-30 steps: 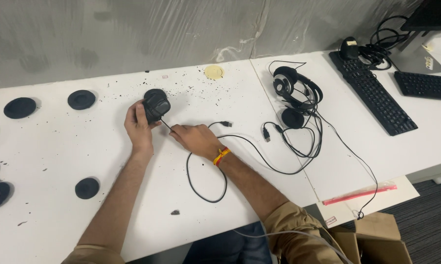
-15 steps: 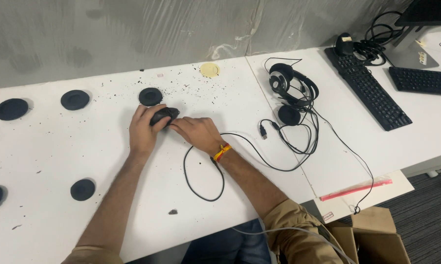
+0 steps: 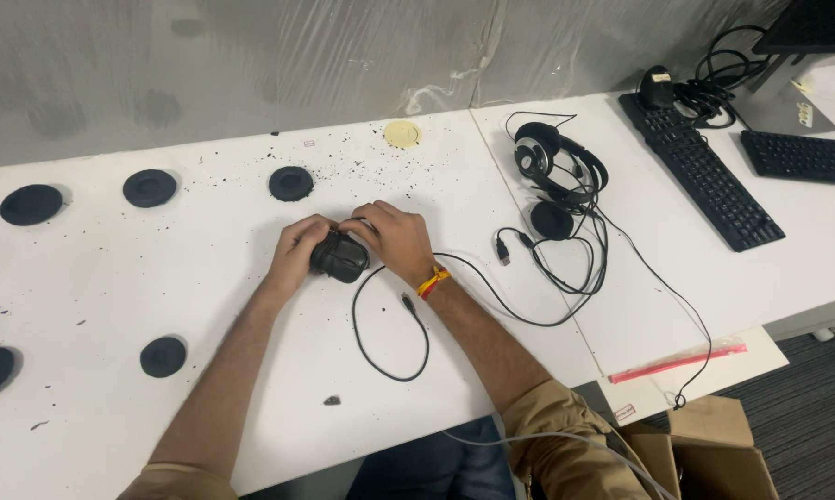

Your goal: Manually disassemble a keyboard and computer headphones on an office desk.

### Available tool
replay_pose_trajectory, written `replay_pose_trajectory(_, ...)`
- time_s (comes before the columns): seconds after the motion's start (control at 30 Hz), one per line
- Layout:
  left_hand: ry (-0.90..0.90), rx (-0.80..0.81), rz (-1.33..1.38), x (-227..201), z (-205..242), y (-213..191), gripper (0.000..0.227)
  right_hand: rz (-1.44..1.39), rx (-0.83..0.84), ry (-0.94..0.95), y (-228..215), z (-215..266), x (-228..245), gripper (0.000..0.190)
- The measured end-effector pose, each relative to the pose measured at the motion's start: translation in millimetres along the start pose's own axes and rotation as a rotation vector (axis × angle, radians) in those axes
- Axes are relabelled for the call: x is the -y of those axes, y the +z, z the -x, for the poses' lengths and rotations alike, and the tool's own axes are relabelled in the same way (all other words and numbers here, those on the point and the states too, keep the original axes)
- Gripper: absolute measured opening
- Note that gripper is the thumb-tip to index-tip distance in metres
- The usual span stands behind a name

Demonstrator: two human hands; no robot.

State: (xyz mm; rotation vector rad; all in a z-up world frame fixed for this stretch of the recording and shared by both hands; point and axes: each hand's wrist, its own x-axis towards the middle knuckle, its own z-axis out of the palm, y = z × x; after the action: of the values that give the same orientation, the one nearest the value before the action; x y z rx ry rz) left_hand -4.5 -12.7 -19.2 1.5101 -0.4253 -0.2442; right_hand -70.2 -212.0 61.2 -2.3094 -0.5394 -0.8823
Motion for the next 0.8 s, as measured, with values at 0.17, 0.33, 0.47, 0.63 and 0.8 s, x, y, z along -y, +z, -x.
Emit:
replay_pose_trajectory(0.17,0.092,-0.028,0.276,-26.0,7.9,12.5,0.031,0.018,0.094,0.022,5.9,2.6,-4.4,0.011)
replay_pose_trajectory(0.33,-0.007,-0.097,0.35,-33.9,7.8,15.6,0.035,0.066,0.204,0.033,14.9,7.0,-6.8,0.035)
replay_pose_trajectory(0.47,-0.001,-0.068,0.464,-32.3,7.3,14.4,0.041,0.065,0.272,0.067,20.5,8.1,-4.1,0.031)
replay_pose_trajectory(0.63,-0.018,-0.15,0.502,-33.0,6.1,17.6,0.042,0.055,0.374,0.137,31.4,11.9,-7.9,0.021)
replay_pose_trajectory(0.8,-0.029,-0.338,0.609,-38.2,4.1,21.8,0.042,0.268,0.292,-0.116,33.0,13.6,-1.2,0.019)
